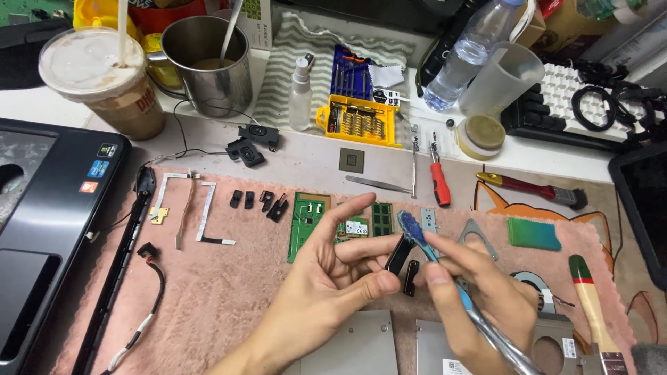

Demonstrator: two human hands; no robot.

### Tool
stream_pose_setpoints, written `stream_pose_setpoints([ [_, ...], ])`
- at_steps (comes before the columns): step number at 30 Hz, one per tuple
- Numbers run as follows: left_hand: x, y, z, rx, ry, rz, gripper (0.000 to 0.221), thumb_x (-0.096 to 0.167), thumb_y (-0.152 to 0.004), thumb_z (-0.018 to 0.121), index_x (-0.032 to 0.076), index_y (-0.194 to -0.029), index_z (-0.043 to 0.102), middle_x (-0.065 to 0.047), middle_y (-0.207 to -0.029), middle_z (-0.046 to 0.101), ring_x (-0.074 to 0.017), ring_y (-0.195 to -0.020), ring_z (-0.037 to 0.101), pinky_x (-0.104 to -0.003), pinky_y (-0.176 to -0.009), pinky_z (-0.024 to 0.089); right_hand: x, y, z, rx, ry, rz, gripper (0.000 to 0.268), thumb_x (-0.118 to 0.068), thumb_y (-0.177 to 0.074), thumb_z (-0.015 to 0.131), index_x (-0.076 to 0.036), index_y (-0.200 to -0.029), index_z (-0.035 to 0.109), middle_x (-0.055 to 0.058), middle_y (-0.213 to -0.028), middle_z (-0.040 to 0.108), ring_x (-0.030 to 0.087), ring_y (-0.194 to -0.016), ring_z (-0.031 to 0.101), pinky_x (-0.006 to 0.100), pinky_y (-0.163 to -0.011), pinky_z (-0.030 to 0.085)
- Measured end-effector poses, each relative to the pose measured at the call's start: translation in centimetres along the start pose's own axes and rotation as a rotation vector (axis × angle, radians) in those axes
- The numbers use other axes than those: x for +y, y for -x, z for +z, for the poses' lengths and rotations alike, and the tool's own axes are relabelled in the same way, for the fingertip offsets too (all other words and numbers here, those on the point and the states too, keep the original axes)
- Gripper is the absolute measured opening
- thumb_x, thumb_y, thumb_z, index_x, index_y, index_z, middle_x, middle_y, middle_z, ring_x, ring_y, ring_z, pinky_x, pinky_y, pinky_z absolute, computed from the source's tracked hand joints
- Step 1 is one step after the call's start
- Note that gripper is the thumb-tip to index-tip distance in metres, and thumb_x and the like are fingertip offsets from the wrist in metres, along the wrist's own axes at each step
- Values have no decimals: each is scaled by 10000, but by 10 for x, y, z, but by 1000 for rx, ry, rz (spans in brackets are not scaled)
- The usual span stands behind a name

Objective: Cleaning the contacts of RAM modules and other small electronic parts using a toothbrush on a repair bench.

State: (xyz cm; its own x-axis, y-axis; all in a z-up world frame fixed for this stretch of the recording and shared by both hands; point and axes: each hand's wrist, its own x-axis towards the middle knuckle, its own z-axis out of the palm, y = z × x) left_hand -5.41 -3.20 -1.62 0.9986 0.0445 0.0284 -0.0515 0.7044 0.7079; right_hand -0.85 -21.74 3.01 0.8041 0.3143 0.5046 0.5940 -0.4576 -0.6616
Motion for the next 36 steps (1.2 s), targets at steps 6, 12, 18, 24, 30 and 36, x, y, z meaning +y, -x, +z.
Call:
stream_pose_setpoints([
  [6, 5, 0, 2, 30, -50, -3, 1050, 113, -894, 917, 123, -1790, 370, -221, -1351, 861, -132, -1051, 808, -324, -1016, 691, 3, 0, 3, 2, -4, -46, 344, -56, -1030, 711, 23, -1356, 789, 76, -795, 833, 138, -716, 653, 243, -698, 539],
  [12, 10, -1, 4, 53, -47, -36, 1035, 95, -894, 906, 133, -1786, 384, -244, -1335, 868, -190, -1122, 856, -332, -1019, 702, 9, 2, 2, -7, 47, -45, 355, -73, -1036, 722, -49, -1383, 798, 28, -839, 834, 81, -656, 590, 222, -590, 488],
  [18, 11, 0, 5, 23, -15, -15, 1027, 110, -921, 897, 97, -1793, 355, -245, -1338, 858, -235, -1168, 857, -365, -1045, 698, 8, 5, 5, -2, 48, -9, 356, -80, -1016, 736, -54, -1363, 809, 44, -812, 773, 57, -517, 617, 192, -497, 473],
  [24, 5, -1, 1, 21, -2, -11, 1020, 85, -923, 891, 106, -1796, 363, -236, -1341, 860, -185, -1109, 848, -339, -1008, 693, 17, 7, 1, -73, -29, 149, 415, -135, -1014, 709, -78, -1415, 800, 37, -805, 913, 21, -402, 612, 163, -303, 478],
  [30, 1, 0, -1, -29, 47, 3, 1016, 57, -951, 879, 91, -1808, 335, -231, -1381, 835, -150, -1118, 825, -313, -1000, 658, 16, 10, -6, -143, -107, 300, 439, -274, -1016, 672, -87, -1379, 834, 46, -724, 955, 116, -492, 833, 239, -420, 700],
  [36, 4, 1, 0, -60, 95, -2, 1020, 27, -960, 869, 64, -1816, 315, -244, -1354, 837, -233, -998, 866, -403, -926, 736, 13, 16, -8, -172, -176, 394, 431, -292, -968, 727, -105, -1323, 883, 94, -720, 1004, 180, -579, 972, 278, -457, 761],
])
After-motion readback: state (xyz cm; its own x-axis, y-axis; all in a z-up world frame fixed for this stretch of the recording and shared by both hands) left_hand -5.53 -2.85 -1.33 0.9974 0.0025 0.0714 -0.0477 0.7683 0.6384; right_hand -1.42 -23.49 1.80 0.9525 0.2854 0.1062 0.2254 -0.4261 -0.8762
